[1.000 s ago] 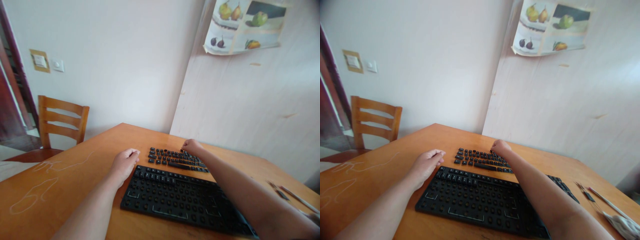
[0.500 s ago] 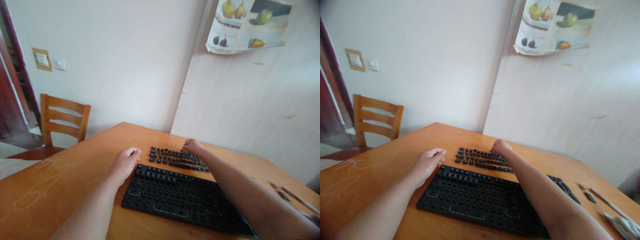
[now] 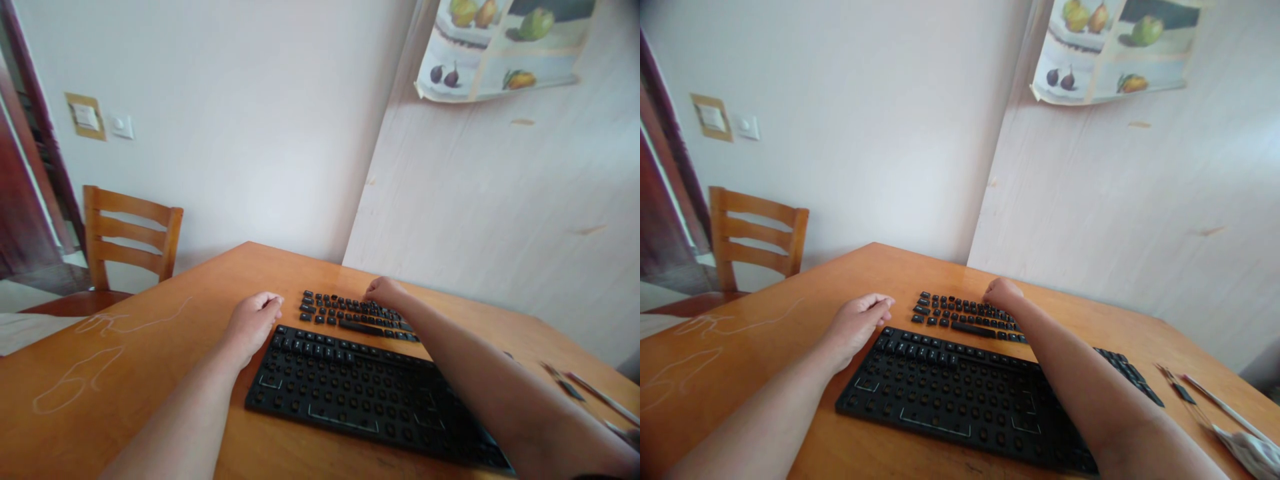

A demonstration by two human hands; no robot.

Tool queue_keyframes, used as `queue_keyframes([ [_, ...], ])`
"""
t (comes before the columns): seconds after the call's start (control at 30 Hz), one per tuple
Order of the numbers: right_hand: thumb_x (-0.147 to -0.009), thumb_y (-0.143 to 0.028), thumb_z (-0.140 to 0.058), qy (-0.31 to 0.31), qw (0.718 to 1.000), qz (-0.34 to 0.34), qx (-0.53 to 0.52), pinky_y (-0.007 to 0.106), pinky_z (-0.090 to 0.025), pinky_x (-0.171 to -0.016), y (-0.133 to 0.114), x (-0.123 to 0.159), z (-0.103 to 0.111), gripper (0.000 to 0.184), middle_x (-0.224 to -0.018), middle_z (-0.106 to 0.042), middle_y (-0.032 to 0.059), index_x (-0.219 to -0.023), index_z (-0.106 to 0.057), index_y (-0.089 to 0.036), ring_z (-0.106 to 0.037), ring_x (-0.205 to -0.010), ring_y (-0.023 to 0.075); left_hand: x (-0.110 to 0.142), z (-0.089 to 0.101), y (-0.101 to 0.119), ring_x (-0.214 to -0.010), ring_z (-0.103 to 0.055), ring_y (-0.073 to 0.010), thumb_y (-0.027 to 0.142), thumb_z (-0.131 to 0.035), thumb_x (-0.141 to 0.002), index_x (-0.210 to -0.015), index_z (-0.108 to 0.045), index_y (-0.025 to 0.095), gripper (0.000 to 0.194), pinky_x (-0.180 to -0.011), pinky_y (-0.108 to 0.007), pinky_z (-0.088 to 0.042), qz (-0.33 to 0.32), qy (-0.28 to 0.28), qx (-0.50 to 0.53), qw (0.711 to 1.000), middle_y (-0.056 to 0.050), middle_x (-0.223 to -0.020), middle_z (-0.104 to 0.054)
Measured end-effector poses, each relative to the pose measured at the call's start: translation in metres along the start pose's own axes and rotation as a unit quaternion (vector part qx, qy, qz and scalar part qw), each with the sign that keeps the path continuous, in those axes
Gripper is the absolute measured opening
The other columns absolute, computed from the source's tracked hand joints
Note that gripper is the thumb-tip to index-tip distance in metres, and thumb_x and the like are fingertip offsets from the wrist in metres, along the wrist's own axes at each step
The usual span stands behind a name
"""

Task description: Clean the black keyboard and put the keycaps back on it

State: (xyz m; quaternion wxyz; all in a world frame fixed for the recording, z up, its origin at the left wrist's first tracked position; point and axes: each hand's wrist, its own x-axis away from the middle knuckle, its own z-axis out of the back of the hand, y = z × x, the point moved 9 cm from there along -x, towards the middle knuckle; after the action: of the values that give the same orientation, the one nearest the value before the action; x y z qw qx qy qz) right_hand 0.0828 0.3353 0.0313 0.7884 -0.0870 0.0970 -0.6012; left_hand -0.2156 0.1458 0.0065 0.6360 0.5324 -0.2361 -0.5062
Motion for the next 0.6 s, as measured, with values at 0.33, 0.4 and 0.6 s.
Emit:
queue_keyframes([
  [0.33,-0.076,-0.033,-0.064,0.0,0.99,0.134,-0.053,0.023,-0.038,-0.056,-0.059,0.075,0.023,0.019,-0.07,-0.067,0.0015,-0.084,-0.073,-0.018,-0.055,-0.062,0.0111,-0.001,-0.001,0.0,-0.069,-0.061,-0.0183,0.052,-0.053,-0.08,-0.081,-0.067,0.018,0.037,-0.064,-0.027,-0.043,-0.003,0.003,0.002,1.0,-0.003,-0.071,-0.068],
  [0.4,-0.078,-0.035,-0.063,-0.025,0.982,0.171,-0.074,0.023,-0.036,-0.053,-0.072,0.103,0.022,0.02,-0.067,-0.064,-0.0001,-0.084,-0.072,-0.018,-0.052,-0.058,0.0102,-0.001,-0.001,0.001,-0.068,-0.061,-0.0183,0.051,-0.054,-0.079,-0.079,-0.067,0.018,0.036,-0.064,-0.027,-0.042,0.002,0.004,0.004,1.0,-0.003,-0.071,-0.068],
  [0.6,-0.081,-0.031,-0.062,-0.048,0.968,0.236,-0.076,0.022,-0.034,-0.054,-0.089,0.167,0.017,0.015,-0.067,-0.06,-0.0023,-0.087,-0.072,-0.021,-0.05,-0.059,0.0093,-0.001,-0.001,0.003,-0.066,-0.06,-0.0179,0.051,-0.056,-0.078,-0.078,-0.067,0.018,0.035,-0.062,-0.026,-0.041,-0.002,0.005,0.014,1.0,-0.002,-0.069,-0.068],
])
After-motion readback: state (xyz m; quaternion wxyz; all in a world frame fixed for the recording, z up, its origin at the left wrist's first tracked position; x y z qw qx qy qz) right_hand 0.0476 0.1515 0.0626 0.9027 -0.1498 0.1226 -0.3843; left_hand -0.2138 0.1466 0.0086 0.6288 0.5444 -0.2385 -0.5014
